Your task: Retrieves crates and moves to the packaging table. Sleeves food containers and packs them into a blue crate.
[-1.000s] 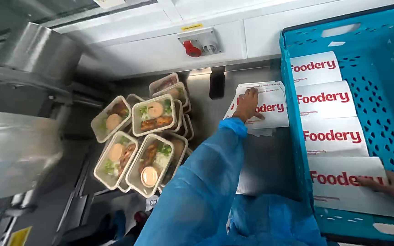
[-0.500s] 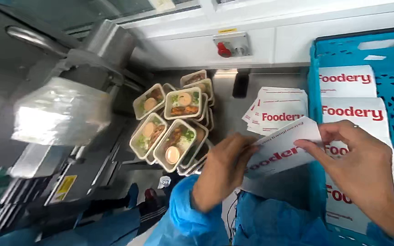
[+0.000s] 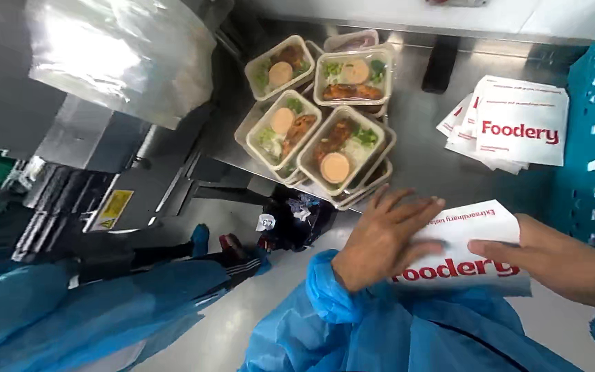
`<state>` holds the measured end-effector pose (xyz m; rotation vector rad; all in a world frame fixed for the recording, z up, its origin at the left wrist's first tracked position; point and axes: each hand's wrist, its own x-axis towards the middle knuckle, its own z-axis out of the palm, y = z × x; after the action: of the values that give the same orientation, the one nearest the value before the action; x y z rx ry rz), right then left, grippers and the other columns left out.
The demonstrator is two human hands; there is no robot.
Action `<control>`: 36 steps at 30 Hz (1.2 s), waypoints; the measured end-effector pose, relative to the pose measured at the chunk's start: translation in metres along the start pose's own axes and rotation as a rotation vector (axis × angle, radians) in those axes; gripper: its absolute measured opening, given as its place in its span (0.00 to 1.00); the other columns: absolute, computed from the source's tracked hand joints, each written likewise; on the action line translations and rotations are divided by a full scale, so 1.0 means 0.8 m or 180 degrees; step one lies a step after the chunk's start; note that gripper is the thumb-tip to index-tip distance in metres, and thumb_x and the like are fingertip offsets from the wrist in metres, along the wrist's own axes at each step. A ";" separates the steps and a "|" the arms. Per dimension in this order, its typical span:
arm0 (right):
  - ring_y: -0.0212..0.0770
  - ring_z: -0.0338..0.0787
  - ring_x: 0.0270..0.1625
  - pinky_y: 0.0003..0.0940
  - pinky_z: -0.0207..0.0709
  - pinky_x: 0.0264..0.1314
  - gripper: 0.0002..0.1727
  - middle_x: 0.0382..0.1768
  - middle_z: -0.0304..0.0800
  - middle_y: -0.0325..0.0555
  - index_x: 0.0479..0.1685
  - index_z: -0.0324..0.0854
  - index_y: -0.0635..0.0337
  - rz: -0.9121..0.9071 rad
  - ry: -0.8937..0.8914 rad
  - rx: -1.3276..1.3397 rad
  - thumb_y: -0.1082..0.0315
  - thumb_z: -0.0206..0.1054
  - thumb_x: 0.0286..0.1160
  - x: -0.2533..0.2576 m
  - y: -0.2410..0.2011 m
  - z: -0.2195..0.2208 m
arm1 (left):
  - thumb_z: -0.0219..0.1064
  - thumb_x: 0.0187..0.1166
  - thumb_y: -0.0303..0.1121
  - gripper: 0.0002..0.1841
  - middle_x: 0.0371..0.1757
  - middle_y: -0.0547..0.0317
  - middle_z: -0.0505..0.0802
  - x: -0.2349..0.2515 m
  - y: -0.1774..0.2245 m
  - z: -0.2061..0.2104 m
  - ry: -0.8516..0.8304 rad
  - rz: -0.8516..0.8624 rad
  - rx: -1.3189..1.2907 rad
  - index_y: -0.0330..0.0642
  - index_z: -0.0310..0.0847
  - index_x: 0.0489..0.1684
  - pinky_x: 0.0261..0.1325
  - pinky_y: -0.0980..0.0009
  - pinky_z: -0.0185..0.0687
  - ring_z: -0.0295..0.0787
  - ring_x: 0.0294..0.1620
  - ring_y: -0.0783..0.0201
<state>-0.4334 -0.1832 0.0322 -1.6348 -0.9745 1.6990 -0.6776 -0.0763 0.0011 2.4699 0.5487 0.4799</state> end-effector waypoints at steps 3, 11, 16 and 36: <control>0.32 0.95 0.40 0.28 0.91 0.44 0.11 0.37 0.97 0.36 0.44 0.91 0.47 -0.0246 0.0404 -0.0114 0.58 0.77 0.64 0.017 -0.011 0.049 | 0.70 0.71 0.65 0.43 0.68 0.56 0.91 -0.025 -0.014 -0.024 -0.0436 0.0023 0.0114 0.40 0.76 0.80 0.77 0.50 0.78 0.88 0.69 0.58; 0.17 0.91 0.47 0.22 0.87 0.56 0.24 0.43 0.93 0.26 0.56 0.77 0.65 -0.0909 0.1392 -0.0682 0.58 0.77 0.69 -0.005 0.022 0.121 | 0.70 0.80 0.39 0.11 0.24 0.58 0.90 -0.001 -0.047 -0.093 -0.0779 0.0823 -0.0391 0.39 0.88 0.41 0.30 0.61 0.83 0.90 0.26 0.61; 0.17 0.90 0.43 0.22 0.87 0.54 0.18 0.40 0.94 0.31 0.51 0.84 0.67 -0.1028 0.1565 -0.0579 0.61 0.76 0.72 -0.010 0.035 0.141 | 0.67 0.83 0.37 0.11 0.31 0.55 0.93 0.043 -0.026 -0.083 -0.1451 0.1242 -0.0482 0.39 0.90 0.46 0.36 0.57 0.86 0.92 0.33 0.58; 0.34 0.96 0.39 0.36 0.93 0.41 0.11 0.40 0.96 0.39 0.53 0.84 0.49 -0.0450 0.2338 0.3307 0.58 0.60 0.87 0.031 0.108 0.190 | 0.66 0.83 0.34 0.11 0.39 0.54 0.83 0.176 -0.278 -0.203 -0.2703 0.0243 -0.0337 0.34 0.76 0.39 0.43 0.68 0.79 0.79 0.38 0.67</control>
<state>-0.5796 -0.2285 -0.0560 -1.2150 0.1672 1.0230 -0.6915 0.2319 0.0272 2.3100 0.0707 -0.4998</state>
